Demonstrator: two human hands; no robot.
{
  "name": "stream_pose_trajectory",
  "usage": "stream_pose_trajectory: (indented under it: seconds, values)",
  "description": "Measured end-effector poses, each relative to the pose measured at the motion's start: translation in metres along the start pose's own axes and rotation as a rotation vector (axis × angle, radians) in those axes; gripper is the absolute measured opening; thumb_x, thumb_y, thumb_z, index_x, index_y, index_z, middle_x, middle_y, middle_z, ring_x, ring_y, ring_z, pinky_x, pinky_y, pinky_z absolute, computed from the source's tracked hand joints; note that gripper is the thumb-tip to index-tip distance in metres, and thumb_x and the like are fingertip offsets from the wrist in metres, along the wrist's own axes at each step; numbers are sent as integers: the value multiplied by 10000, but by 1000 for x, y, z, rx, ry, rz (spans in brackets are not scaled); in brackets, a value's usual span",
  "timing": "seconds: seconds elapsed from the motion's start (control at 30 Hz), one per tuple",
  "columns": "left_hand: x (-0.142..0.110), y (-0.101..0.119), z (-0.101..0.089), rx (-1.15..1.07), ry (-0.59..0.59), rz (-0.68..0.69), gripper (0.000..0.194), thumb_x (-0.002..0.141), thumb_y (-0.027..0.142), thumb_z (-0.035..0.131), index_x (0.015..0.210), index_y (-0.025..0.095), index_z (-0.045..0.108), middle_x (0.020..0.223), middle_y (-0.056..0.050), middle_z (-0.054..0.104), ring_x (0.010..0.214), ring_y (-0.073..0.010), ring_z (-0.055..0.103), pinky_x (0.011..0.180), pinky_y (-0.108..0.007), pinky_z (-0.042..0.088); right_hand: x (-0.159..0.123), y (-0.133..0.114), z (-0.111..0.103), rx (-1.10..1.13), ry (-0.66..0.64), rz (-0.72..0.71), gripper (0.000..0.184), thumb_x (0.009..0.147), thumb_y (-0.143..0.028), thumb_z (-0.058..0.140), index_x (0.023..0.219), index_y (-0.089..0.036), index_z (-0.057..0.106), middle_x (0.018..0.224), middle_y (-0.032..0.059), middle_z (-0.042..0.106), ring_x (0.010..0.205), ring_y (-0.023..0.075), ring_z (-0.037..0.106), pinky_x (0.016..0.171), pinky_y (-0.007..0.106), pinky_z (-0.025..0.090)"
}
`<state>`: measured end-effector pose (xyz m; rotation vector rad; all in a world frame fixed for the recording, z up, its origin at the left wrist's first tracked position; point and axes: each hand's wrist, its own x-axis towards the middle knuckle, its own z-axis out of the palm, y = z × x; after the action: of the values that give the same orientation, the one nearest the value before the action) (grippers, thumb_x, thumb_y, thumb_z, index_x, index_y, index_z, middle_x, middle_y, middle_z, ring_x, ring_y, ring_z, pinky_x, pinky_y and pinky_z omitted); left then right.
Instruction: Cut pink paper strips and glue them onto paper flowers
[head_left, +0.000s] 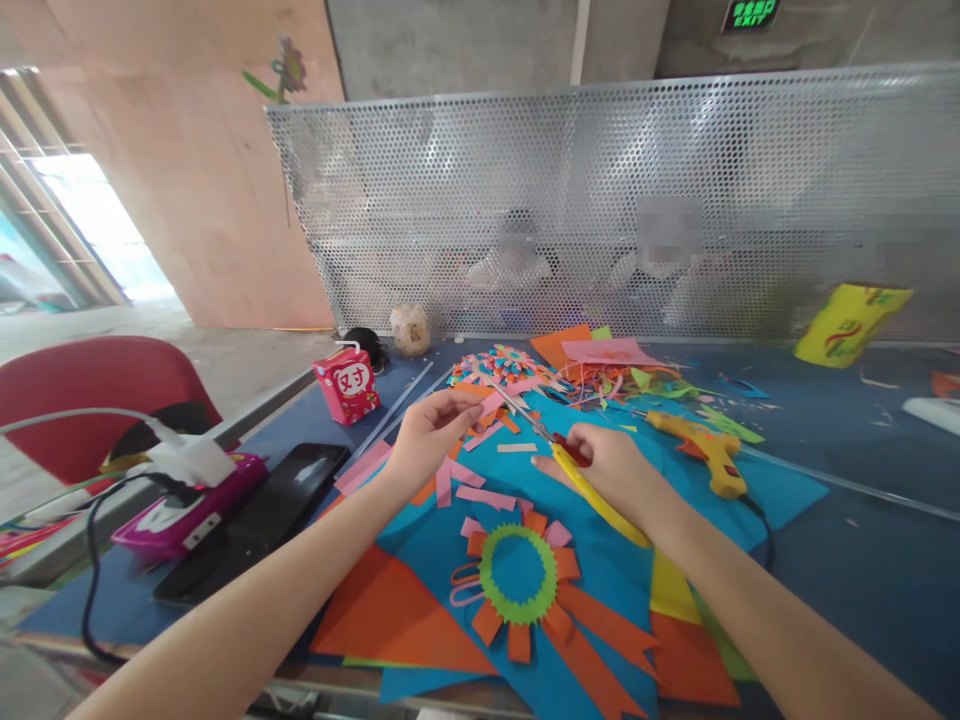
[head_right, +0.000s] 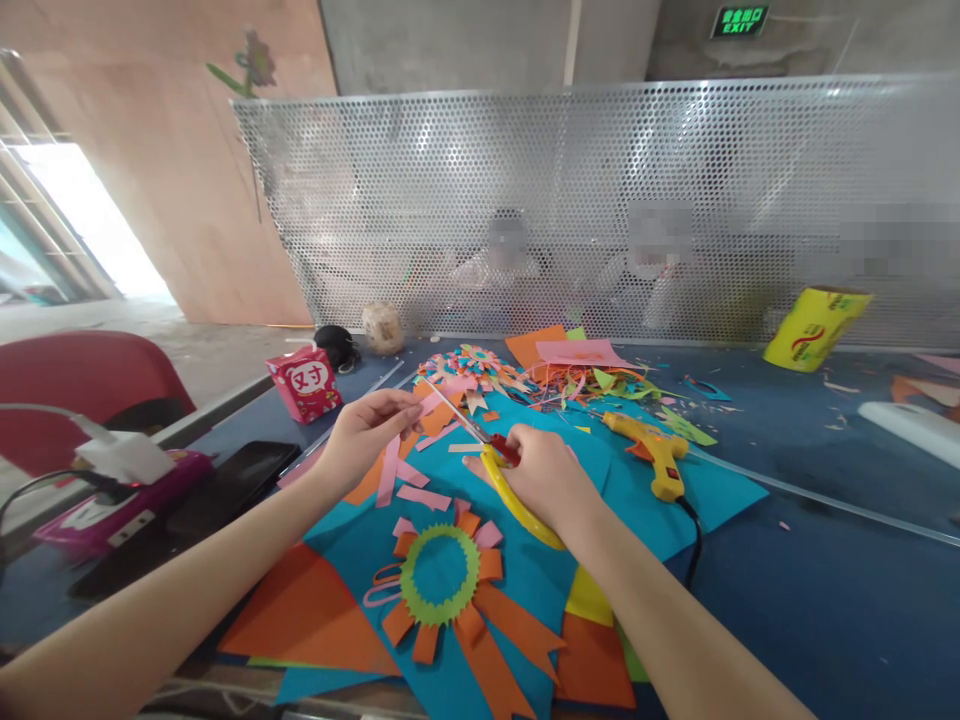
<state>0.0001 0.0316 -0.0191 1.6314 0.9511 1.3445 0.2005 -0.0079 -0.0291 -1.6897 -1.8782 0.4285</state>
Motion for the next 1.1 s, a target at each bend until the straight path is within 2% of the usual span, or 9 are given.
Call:
stream_pose_trajectory:
  seconds: [0.13, 0.27, 0.37, 0.47, 0.57, 0.67, 0.8, 1.0, 1.1]
  values:
    - [2, -6, -3, 82, -61, -9, 146, 683, 264, 606, 769, 150, 638, 669, -27, 656, 662, -148, 618, 646, -260, 484, 3, 4, 3, -14, 36, -21, 409, 646, -576, 514, 552, -207, 363, 488, -51, 385, 446, 93, 335, 426, 210, 234]
    - [11, -17, -17, 338, -217, -55, 269, 723, 321, 538, 912, 165, 648, 995, -88, 656, 941, -212, 590, 814, -322, 444, 4, 5, 3, -16, 48, -12, 405, 666, -579, 490, 561, -207, 368, 506, -40, 423, 452, 99, 369, 433, 212, 242]
    - [18, -21, -33, 696, -141, -45, 380, 719, 356, 526, 1044, 172, 595, 1118, -104, 599, 1025, -240, 542, 857, -345, 402, 5, 7, 3, -34, 62, 5, 357, 683, -537, 490, 579, -211, 389, 525, -29, 467, 460, 110, 403, 439, 217, 249]
    - [20, -19, -42, 1028, -121, -135, 488, 673, 405, 564, 1118, 205, 539, 1113, -103, 603, 1015, -272, 543, 824, -356, 401, 6, 9, 2, -29, 77, 14, 289, 692, -489, 498, 632, -216, 424, 562, -19, 506, 487, 127, 440, 450, 217, 275]
    - [15, -15, -39, 1215, -178, -207, 491, 668, 444, 552, 1092, 196, 545, 1035, -112, 640, 986, -304, 551, 823, -414, 378, 7, 12, 3, -9, 96, 13, 260, 705, -474, 490, 682, -220, 437, 607, -7, 534, 531, 143, 470, 458, 213, 302]
    - [10, -14, -28, 1302, -219, -211, 360, 671, 405, 550, 942, 175, 613, 931, -131, 666, 927, -336, 564, 802, -473, 358, 7, 16, 5, -2, 111, 8, 256, 708, -475, 492, 702, -224, 438, 630, -3, 546, 554, 151, 485, 456, 210, 311]
    - [9, -20, -23, 1355, -232, -198, 188, 691, 225, 490, 798, 177, 637, 787, -118, 673, 803, -286, 608, 734, -396, 398, 7, 17, 6, -6, 93, 1, 247, 708, -466, 497, 707, -224, 449, 627, -3, 551, 554, 152, 495, 469, 214, 324]
    - [14, -9, -32, 1282, -184, -178, 353, 737, 196, 407, 1053, 170, 561, 876, -106, 672, 834, -232, 613, 648, -281, 425, 7, 14, 7, 9, 98, 4, 210, 695, -421, 513, 704, -220, 453, 648, -2, 559, 562, 150, 498, 476, 215, 333]
    - [12, -3, -32, 1234, -167, -164, 391, 755, 266, 421, 1120, 154, 504, 915, -97, 667, 844, -224, 610, 650, -272, 429, 8, 14, 7, 17, 100, -7, 198, 693, -406, 517, 697, -223, 440, 623, -11, 550, 548, 148, 498, 486, 218, 337]
